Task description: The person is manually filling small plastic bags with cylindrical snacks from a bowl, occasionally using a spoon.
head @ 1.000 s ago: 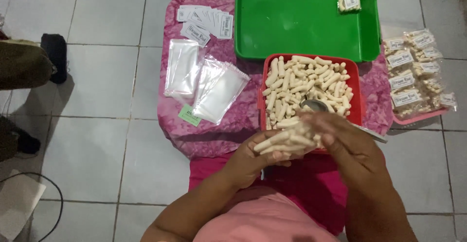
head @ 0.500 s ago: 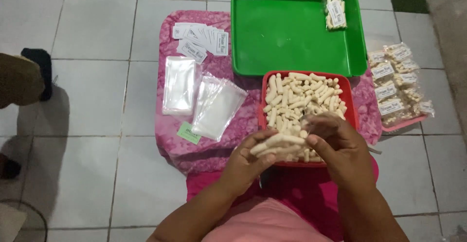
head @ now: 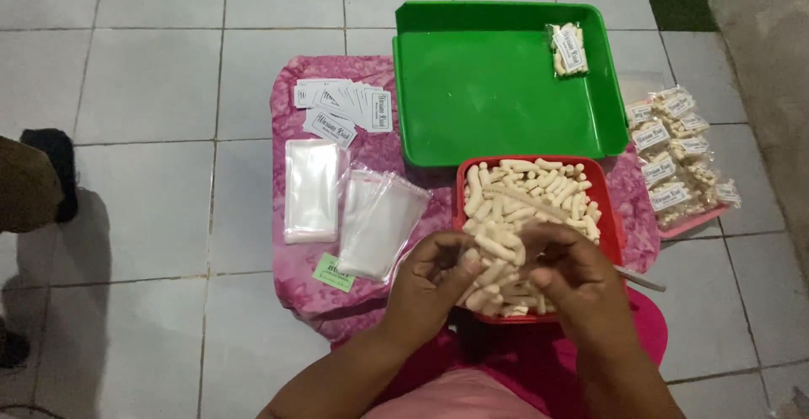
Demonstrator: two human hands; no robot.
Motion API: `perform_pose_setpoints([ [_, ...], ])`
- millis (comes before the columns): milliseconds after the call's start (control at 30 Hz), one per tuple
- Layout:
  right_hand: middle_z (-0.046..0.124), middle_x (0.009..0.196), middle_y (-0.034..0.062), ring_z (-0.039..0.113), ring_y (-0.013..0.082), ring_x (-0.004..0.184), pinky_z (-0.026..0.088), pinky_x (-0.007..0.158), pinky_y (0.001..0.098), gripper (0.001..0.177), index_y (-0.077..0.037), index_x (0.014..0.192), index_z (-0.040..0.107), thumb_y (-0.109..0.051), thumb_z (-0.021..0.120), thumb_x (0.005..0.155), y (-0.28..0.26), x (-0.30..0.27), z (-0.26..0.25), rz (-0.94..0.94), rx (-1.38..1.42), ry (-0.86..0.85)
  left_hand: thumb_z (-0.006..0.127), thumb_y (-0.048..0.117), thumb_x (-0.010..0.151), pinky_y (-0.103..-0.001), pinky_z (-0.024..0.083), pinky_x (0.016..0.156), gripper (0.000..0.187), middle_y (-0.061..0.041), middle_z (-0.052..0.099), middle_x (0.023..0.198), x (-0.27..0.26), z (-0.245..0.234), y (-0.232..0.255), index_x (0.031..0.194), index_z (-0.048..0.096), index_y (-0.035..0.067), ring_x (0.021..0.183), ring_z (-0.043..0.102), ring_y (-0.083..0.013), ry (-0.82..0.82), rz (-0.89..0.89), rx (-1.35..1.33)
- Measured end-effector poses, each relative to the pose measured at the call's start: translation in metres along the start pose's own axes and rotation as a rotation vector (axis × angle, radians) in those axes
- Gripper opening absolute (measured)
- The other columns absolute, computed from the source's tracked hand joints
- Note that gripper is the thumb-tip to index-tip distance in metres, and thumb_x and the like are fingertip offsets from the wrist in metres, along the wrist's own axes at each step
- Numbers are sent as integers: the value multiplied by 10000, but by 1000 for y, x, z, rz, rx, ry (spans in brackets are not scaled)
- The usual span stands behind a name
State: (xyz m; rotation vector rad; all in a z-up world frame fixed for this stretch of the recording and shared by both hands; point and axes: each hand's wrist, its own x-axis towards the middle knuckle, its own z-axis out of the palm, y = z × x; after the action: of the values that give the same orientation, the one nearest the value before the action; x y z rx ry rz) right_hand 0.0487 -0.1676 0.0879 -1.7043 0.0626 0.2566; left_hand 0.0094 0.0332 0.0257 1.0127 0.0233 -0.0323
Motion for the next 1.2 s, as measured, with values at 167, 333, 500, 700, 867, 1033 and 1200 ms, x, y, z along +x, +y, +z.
perform_pose_setpoints([
  [167,707,1039,108,655,183,936,534,861,313,325,11,1195,695,57,687,873,10,-2,-19,-42,19,-33,679,63,942,-291,500,883,369,-92,660,1191,-3,27,-11,1290,560,36,1007,609,-146,-16,49,71],
  [333,715,1133,121,656,203,1042,522,943,330,376,3,1225,683,53,685,852,13,-8,-46,-122,43,-205,717,99,916,-296,556,923,425,-101,696,1184,-15,62,-19,1310,571,36,1031,656,-157,2,47,94],
  [500,662,1113,177,643,239,1014,565,882,409,258,43,1172,686,-34,708,927,37,-4,-66,-424,9,-186,801,23,857,-332,559,773,292,-91,658,871,-31,92,-12,1123,691,-25,857,621,-154,78,125,164],
  [700,683,1056,179,657,246,1003,566,892,437,260,57,1187,668,-9,670,936,31,-35,-58,-387,31,-180,811,49,865,-322,553,801,264,-84,679,880,-50,101,-5,1109,717,6,879,623,-138,56,96,155],
  [867,648,1257,217,644,323,1103,536,930,468,363,4,1356,585,-154,553,1030,-6,-65,-117,-510,-275,21,787,82,898,-371,534,917,178,-67,690,965,-52,56,5,1057,715,48,968,619,-171,113,170,188],
  [1033,550,1374,274,561,379,1204,460,1053,492,321,55,1480,448,-185,367,1283,81,-86,-288,-444,-352,311,755,63,922,-370,513,932,142,-46,702,975,-52,-9,22,1058,713,75,972,608,-150,235,115,237],
  [1200,335,1621,358,331,597,1455,280,1058,838,713,140,1539,376,-251,364,943,58,-95,-238,609,-184,296,724,121,967,-373,472,1065,114,-44,701,1055,-40,-59,10,1068,682,90,1083,580,-119,178,260,201],
])
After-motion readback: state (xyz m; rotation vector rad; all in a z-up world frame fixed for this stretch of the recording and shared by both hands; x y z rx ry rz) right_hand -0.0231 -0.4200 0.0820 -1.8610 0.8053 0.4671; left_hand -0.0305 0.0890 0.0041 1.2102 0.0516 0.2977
